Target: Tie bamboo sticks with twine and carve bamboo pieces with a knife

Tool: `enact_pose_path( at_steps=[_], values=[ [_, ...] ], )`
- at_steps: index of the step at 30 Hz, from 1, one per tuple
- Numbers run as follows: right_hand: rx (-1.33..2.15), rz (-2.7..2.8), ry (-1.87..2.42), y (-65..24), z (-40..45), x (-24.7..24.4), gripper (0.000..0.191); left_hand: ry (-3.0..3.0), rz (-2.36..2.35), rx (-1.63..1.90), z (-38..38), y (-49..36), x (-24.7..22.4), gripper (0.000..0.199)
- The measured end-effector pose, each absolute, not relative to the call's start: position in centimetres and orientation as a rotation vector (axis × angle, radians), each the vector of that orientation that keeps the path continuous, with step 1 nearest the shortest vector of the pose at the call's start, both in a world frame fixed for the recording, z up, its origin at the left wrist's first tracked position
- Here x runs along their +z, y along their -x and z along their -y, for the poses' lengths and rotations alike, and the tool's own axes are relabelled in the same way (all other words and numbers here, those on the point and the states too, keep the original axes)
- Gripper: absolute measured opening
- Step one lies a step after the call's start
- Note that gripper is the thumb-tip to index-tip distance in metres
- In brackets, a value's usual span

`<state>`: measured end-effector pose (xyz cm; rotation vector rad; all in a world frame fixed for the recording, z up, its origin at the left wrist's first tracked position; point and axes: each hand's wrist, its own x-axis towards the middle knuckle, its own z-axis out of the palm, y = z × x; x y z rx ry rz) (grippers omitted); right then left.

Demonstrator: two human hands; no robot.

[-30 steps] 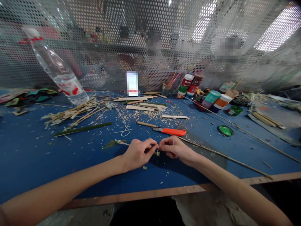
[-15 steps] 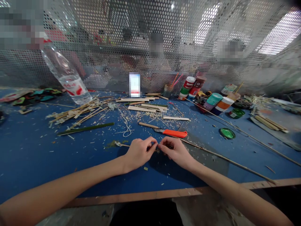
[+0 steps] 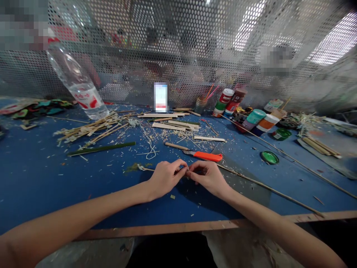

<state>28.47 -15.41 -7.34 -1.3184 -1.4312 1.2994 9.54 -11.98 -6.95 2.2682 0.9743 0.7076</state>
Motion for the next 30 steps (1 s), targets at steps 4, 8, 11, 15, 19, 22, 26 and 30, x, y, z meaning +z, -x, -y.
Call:
enact_pose_path(
  at_steps=[4, 8, 11, 15, 19, 22, 26, 30],
  values=[
    [1.295, 1.407, 1.313, -28.36, 15.39, -7.4, 0.022, -2.225, -0.956, 0.683, 12.0, -9.49, -6.42, 0.026],
    [1.268, 1.344, 1.272, -28.29, 15.48, -7.46, 0.03, -2.173, -0.946, 0.671, 12.01, -9.47, -6.08, 0.029],
    [1.261, 1.352, 1.255, -28.31, 15.47, -7.35, 0.03, -2.133, -0.936, 0.667, 12.05, -9.49, -6.08, 0.024],
    [1.282, 1.351, 1.258, -28.46, 15.31, -7.36, 0.033, -2.082, -0.929, 0.671, 11.99, -9.52, -6.3, 0.021],
    [1.341, 1.346, 1.221, -28.7, 15.05, -7.63, 0.034, -2.057, -0.918, 0.67, 11.83, -9.5, -6.44, 0.021],
    [1.353, 1.358, 1.21, -28.79, 14.91, -7.61, 0.03, -2.07, -0.926, 0.67, 11.81, -9.53, -6.43, 0.012],
    [1.392, 1.381, 1.213, -28.86, 14.8, -7.23, 0.025, -2.101, -0.952, 0.636, 11.85, -9.59, -6.49, 0.012],
    [1.411, 1.381, 1.22, -29.1, 14.68, -6.98, 0.027, -2.112, -0.942, 0.623, 11.81, -9.62, -6.66, 0.012]
  ],
)
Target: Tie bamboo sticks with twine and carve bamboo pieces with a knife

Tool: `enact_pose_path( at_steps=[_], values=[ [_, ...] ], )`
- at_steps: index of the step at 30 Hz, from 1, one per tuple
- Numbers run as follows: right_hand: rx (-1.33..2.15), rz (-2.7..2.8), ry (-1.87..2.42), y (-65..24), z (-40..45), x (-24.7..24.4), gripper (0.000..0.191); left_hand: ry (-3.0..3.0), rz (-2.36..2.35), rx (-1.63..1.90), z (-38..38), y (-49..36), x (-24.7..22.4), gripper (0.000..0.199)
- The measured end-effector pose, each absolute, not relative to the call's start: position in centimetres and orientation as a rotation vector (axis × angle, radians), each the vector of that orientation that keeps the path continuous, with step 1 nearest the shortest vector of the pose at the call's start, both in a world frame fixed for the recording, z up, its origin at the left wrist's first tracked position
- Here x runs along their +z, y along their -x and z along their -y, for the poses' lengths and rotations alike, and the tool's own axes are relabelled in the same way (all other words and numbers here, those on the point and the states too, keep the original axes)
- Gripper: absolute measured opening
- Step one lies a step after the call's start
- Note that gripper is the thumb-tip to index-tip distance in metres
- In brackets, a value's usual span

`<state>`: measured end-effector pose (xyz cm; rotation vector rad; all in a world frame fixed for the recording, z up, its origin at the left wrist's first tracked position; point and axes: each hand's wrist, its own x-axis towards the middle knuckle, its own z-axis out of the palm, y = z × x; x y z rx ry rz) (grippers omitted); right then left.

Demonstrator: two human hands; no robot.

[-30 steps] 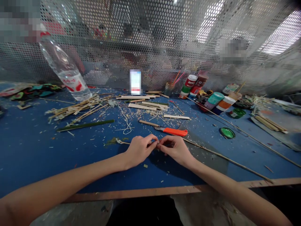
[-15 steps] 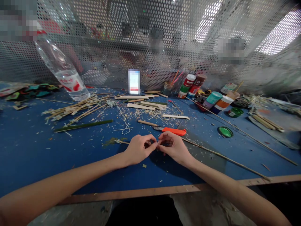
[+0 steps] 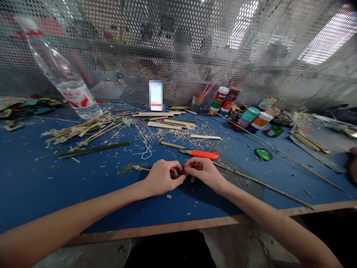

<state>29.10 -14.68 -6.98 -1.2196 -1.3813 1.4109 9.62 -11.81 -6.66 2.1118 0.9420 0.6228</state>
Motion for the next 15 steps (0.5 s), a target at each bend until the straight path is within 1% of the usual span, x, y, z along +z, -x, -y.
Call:
enact_pose_path(
  at_steps=[7, 12, 15],
  values=[
    [1.373, 1.354, 1.225, -29.19, 14.7, -7.2, 0.032, -2.174, -0.931, 0.627, 12.05, -9.57, -6.28, 0.008],
    [1.33, 1.346, 1.216, -28.81, 14.99, -7.09, 0.036, -2.244, -0.954, 0.732, 12.33, -9.55, -5.88, 0.008],
    [1.33, 1.372, 1.213, -28.72, 15.09, -6.94, 0.036, -2.301, -0.904, 0.79, 12.36, -9.59, -5.91, 0.015]
  ],
)
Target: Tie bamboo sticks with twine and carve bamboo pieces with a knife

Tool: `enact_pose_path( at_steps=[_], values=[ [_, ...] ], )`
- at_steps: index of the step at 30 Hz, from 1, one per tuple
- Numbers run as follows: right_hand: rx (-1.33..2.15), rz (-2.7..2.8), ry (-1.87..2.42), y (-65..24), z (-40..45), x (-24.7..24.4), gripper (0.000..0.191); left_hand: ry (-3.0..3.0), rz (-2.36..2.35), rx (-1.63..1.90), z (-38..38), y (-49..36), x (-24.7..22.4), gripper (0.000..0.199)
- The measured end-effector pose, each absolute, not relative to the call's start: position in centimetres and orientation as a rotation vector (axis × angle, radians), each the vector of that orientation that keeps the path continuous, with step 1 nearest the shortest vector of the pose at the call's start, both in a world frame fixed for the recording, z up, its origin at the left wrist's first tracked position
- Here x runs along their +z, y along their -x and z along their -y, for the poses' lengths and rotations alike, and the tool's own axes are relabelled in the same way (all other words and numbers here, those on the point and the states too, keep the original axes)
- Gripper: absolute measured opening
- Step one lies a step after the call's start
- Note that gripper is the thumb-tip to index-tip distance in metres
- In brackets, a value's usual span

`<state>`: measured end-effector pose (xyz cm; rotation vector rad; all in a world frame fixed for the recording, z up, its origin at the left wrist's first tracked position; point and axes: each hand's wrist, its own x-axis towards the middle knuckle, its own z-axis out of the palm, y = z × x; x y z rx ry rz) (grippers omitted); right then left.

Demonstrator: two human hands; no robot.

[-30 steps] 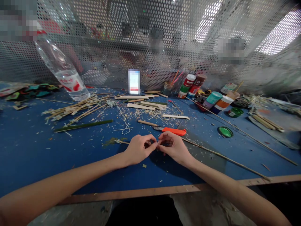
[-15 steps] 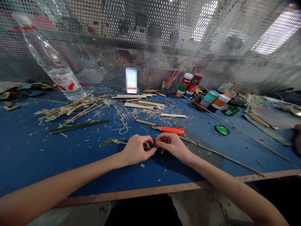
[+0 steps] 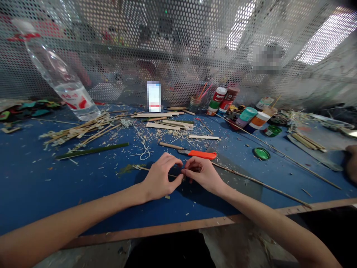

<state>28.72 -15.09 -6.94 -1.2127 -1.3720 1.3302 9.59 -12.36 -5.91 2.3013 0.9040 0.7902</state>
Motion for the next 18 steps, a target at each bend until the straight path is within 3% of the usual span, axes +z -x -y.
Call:
enact_pose_path(
  at_steps=[18],
  values=[
    [1.315, 1.416, 1.179, -29.0, 15.0, -7.1, 0.031, -2.151, -0.88, 0.84, 11.6, -9.7, -6.8, 0.01]
  ],
)
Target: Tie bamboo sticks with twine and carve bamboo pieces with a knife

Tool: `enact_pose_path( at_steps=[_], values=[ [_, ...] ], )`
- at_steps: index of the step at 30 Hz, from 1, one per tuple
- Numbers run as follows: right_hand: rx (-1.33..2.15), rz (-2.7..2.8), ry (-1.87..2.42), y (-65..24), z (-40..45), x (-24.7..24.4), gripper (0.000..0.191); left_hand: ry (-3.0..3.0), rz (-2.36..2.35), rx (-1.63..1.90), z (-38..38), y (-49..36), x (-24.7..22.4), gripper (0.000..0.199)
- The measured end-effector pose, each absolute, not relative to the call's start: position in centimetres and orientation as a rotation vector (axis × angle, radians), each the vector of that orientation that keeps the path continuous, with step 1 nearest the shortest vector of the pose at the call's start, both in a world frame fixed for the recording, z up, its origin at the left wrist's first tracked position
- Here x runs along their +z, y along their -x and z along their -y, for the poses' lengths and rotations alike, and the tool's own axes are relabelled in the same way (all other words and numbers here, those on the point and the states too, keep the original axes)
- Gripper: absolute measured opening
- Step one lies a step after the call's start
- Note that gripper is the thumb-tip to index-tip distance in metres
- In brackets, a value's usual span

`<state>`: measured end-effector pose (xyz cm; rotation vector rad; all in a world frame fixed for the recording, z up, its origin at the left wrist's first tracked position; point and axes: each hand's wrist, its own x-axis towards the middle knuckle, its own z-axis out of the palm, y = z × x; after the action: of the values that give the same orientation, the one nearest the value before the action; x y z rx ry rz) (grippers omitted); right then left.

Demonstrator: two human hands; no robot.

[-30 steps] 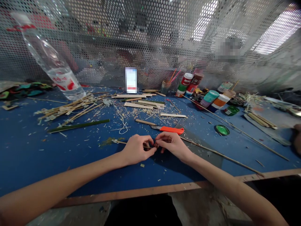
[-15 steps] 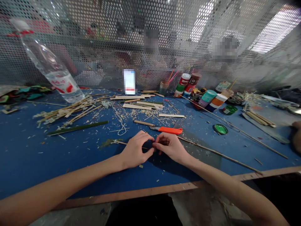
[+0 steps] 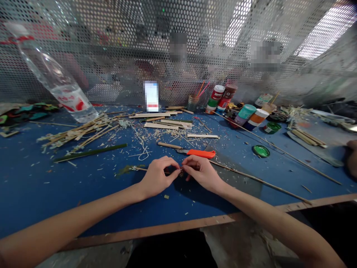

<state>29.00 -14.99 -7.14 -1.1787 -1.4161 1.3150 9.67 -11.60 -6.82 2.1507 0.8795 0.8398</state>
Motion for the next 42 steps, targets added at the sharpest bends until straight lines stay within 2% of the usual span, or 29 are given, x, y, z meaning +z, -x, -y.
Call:
enact_pose_path(
  at_steps=[10, 19, 22, 35, 42],
  values=[
    [1.52, 1.198, 1.169, -29.2, 15.0, -6.3, 0.037, -2.149, -0.855, 0.85, 11.8, -9.8, -6.6, 0.011],
    [1.627, 1.12, 1.166, -29.6, 15.0, -6.2, 0.03, -2.153, -0.904, 0.864, 11.8, -9.7, -6.5, 0.01],
    [1.621, 1.093, 1.172, -29.5, 14.9, -6.2, 0.029, -2.156, -0.89, 0.882, 11.8, -9.7, -6.5, 0.012],
    [1.545, 1.183, 1.212, -29.5, 14.5, -7.4, 0.042, -2.157, -0.839, 0.887, 11.9, -9.7, -6.4, 0.012],
    [1.475, 1.253, 1.185, -29.1, 14.6, -7.4, 0.041, -2.126, -0.84, 0.849, 11.9, -9.7, -6.3, 0.012]
  ],
)
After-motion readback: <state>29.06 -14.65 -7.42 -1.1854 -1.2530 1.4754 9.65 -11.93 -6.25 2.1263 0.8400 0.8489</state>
